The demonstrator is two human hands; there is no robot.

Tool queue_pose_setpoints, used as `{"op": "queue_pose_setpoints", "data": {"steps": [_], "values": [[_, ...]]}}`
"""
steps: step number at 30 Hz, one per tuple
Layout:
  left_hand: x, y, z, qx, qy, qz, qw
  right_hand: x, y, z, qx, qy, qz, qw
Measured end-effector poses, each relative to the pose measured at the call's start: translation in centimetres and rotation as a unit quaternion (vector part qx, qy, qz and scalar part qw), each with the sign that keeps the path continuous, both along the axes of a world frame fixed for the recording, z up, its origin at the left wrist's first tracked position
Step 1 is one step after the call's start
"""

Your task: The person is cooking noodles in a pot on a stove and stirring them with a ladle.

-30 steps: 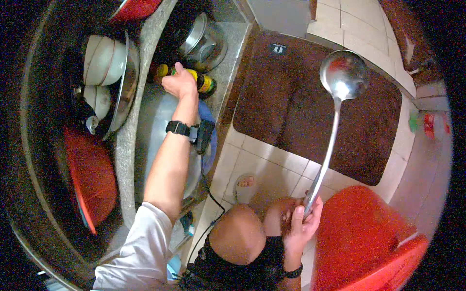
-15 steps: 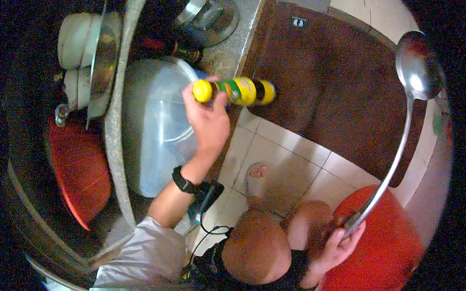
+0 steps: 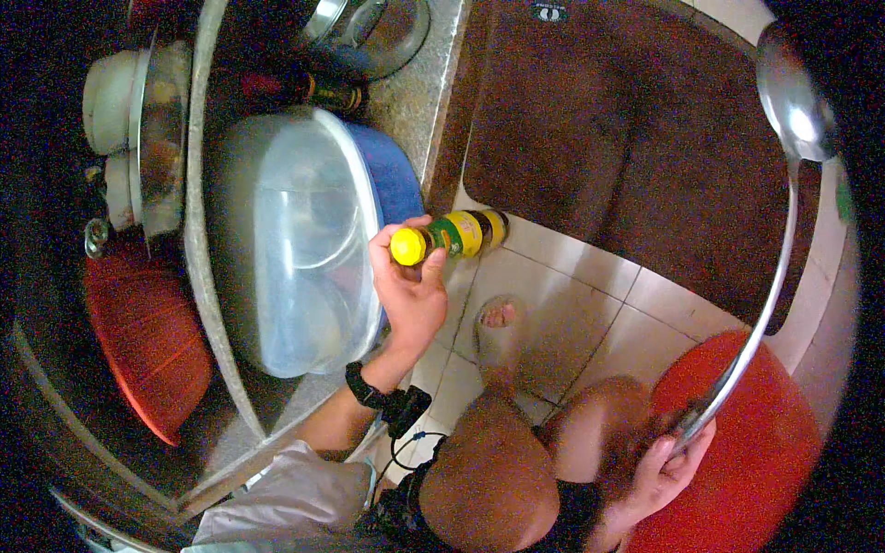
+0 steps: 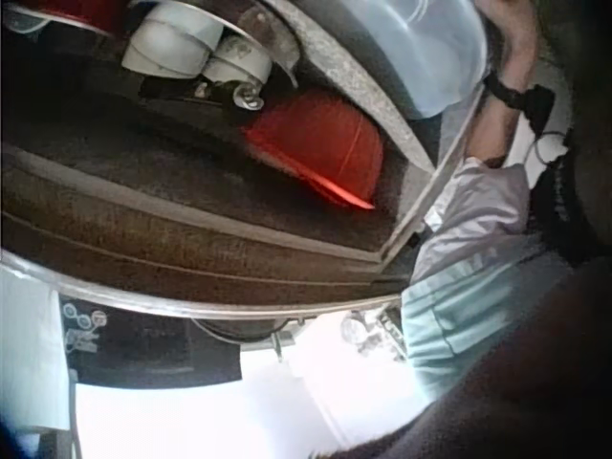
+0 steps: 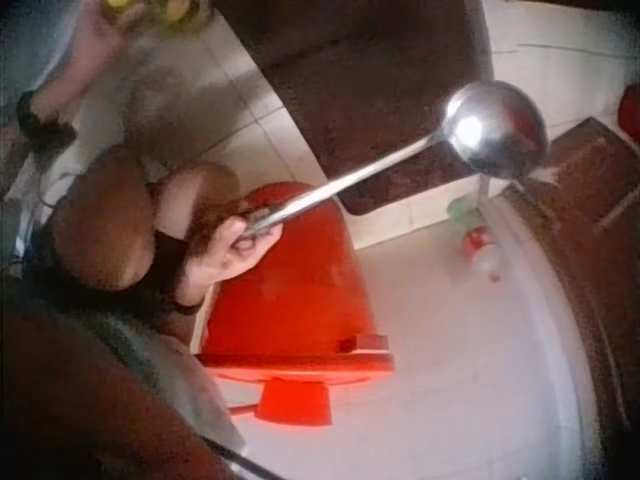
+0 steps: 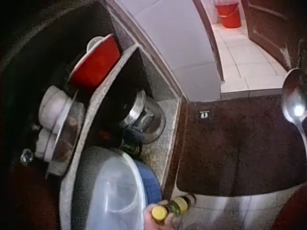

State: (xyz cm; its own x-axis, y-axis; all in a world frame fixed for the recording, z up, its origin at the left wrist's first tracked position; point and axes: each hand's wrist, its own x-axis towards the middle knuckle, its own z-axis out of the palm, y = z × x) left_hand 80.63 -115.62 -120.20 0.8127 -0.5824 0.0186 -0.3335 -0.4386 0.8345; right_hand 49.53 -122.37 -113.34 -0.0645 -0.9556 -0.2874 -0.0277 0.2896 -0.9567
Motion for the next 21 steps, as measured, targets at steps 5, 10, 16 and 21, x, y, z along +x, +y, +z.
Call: {"op": "queue_pose_setpoints", "data": {"steps": [5,10,16,21], "values": [[2.1,-5.0,1.4,-0.145,0.016,0.043,0.988,-0.2,-0.1,1.0,0.061,-0.040,0.022,0.997],[5.7,-9.8,2.0,-0.139,-0.074,0.118,0.980,0.9,-0.7,1.7,0.066,-0.083,0.010,0.994],[9.9,-15.1,3.9,-0.172,-0.054,0.198,0.964,1.4,-0.5,1.8,0.052,-0.088,-0.011,0.995],[11.5,-16.1,5.2,-0.156,-0.089,0.185,0.966,1.3,-0.6,2.7,0.087,-0.096,0.018,0.991]]}}
